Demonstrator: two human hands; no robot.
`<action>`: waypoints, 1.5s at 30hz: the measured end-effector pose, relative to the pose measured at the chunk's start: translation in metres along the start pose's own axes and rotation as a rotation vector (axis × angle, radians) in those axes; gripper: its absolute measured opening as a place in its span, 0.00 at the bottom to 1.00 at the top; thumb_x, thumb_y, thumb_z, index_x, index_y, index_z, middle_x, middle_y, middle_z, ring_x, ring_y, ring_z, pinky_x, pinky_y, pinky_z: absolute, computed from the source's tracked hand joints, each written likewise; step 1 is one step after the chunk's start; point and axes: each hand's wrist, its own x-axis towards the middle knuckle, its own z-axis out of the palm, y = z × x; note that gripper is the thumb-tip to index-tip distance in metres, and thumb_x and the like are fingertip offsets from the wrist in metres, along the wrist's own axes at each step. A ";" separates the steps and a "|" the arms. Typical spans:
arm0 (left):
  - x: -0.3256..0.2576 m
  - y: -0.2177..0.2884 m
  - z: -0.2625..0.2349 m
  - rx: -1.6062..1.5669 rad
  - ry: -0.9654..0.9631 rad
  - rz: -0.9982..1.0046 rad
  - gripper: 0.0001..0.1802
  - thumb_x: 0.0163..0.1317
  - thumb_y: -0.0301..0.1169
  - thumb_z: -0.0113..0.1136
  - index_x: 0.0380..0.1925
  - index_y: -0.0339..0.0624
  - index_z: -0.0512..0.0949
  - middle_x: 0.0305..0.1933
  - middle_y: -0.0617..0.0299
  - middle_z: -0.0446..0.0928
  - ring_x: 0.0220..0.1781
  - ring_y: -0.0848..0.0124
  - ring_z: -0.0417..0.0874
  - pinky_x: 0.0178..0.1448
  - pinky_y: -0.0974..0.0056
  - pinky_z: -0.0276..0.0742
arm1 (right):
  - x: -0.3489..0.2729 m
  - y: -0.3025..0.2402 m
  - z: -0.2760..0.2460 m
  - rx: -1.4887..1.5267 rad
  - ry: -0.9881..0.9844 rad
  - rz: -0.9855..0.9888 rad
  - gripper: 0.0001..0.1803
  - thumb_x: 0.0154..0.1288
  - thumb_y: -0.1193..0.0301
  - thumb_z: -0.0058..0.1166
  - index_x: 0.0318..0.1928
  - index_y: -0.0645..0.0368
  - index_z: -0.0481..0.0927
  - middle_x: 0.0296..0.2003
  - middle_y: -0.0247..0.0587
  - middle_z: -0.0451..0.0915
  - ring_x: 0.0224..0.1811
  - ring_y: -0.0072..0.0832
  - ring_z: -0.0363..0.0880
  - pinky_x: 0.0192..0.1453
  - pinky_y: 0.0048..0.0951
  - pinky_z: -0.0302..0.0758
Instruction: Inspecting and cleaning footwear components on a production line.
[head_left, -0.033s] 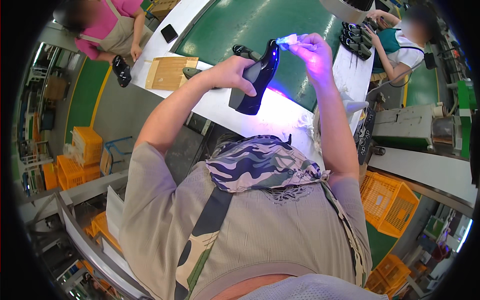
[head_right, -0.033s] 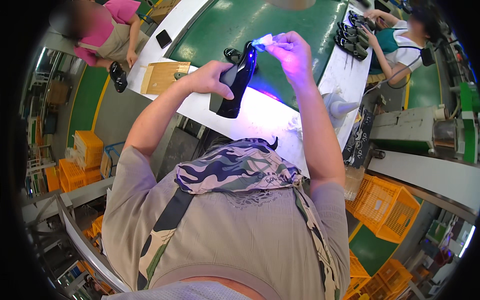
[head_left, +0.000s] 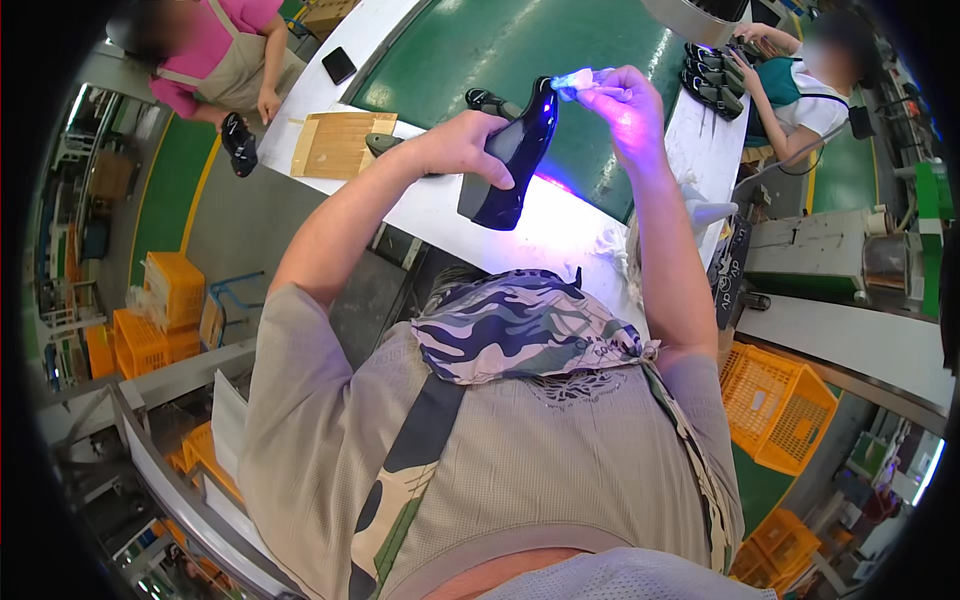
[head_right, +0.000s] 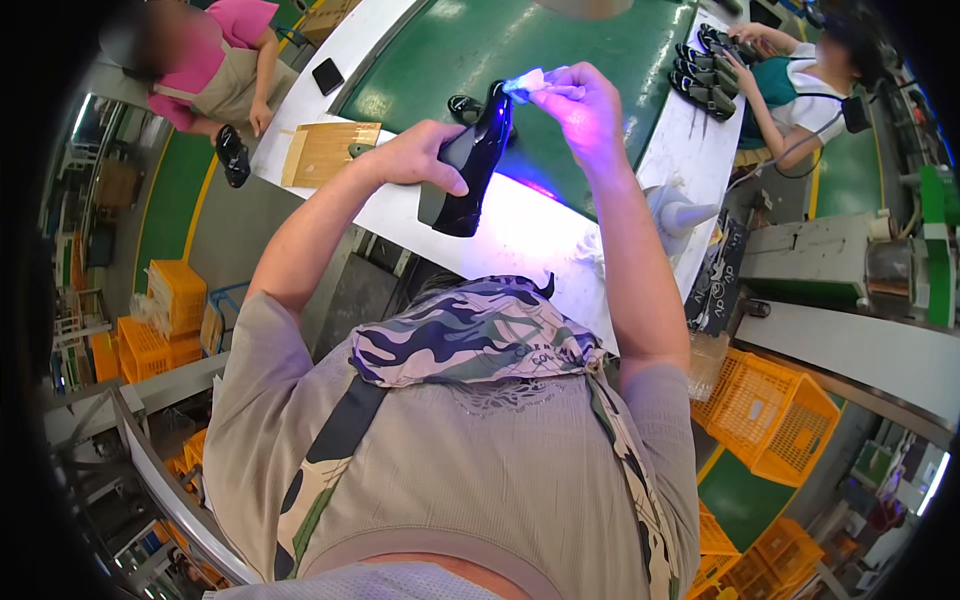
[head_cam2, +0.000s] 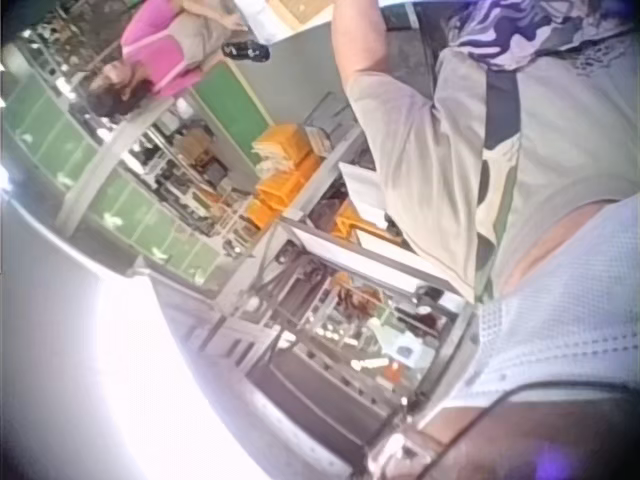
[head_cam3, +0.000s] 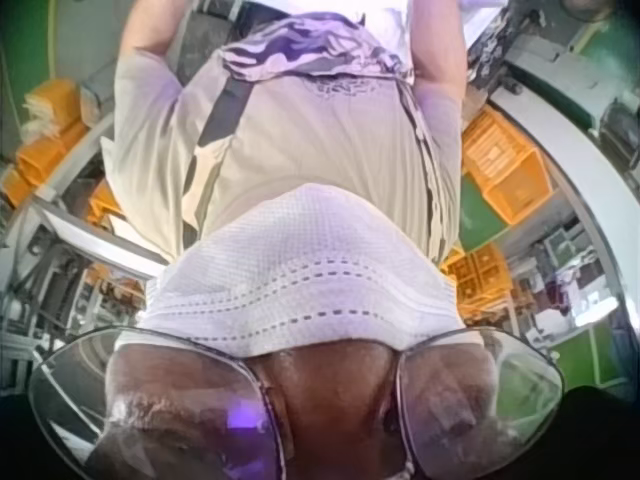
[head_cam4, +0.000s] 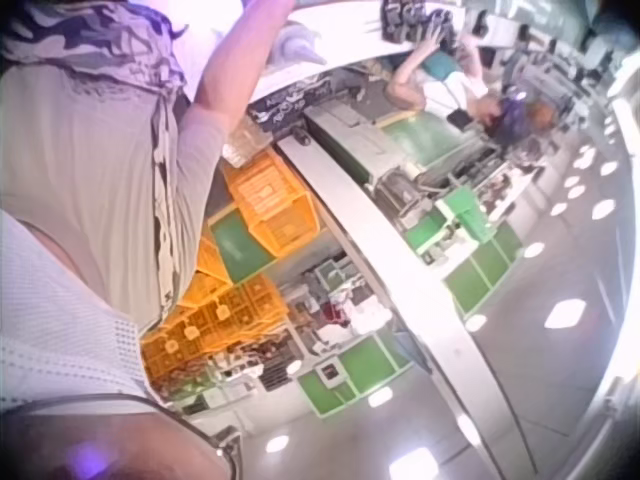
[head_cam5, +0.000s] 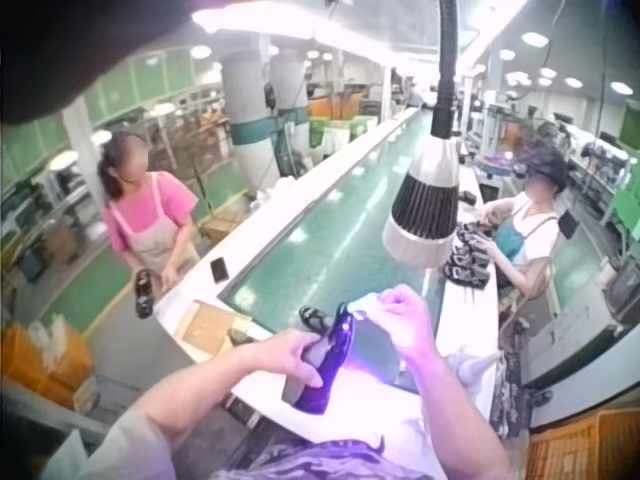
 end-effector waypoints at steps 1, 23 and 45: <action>0.000 -0.005 0.001 -0.154 -0.017 -0.014 0.31 0.41 0.33 0.78 0.46 0.32 0.79 0.36 0.60 0.82 0.39 0.71 0.81 0.49 0.66 0.77 | 0.000 0.001 0.001 -0.003 -0.021 0.000 0.11 0.57 0.86 0.63 0.36 0.63 0.75 0.42 0.45 0.81 0.43 0.28 0.82 0.52 0.30 0.80; 0.008 -0.038 0.012 -0.884 0.098 -0.140 0.24 0.59 0.38 0.68 0.50 0.35 0.77 0.42 0.59 0.82 0.42 0.71 0.83 0.49 0.67 0.77 | -0.027 0.030 0.008 0.099 -0.193 0.182 0.14 0.55 0.86 0.63 0.31 0.60 0.70 0.35 0.39 0.76 0.37 0.26 0.76 0.44 0.28 0.76; 0.027 -0.043 0.052 -1.271 0.165 -0.379 0.19 0.69 0.40 0.58 0.50 0.35 0.76 0.44 0.53 0.83 0.44 0.64 0.87 0.56 0.57 0.83 | -0.051 0.028 -0.018 0.117 -0.239 0.195 0.13 0.56 0.83 0.63 0.31 0.57 0.71 0.36 0.38 0.76 0.40 0.25 0.78 0.48 0.28 0.78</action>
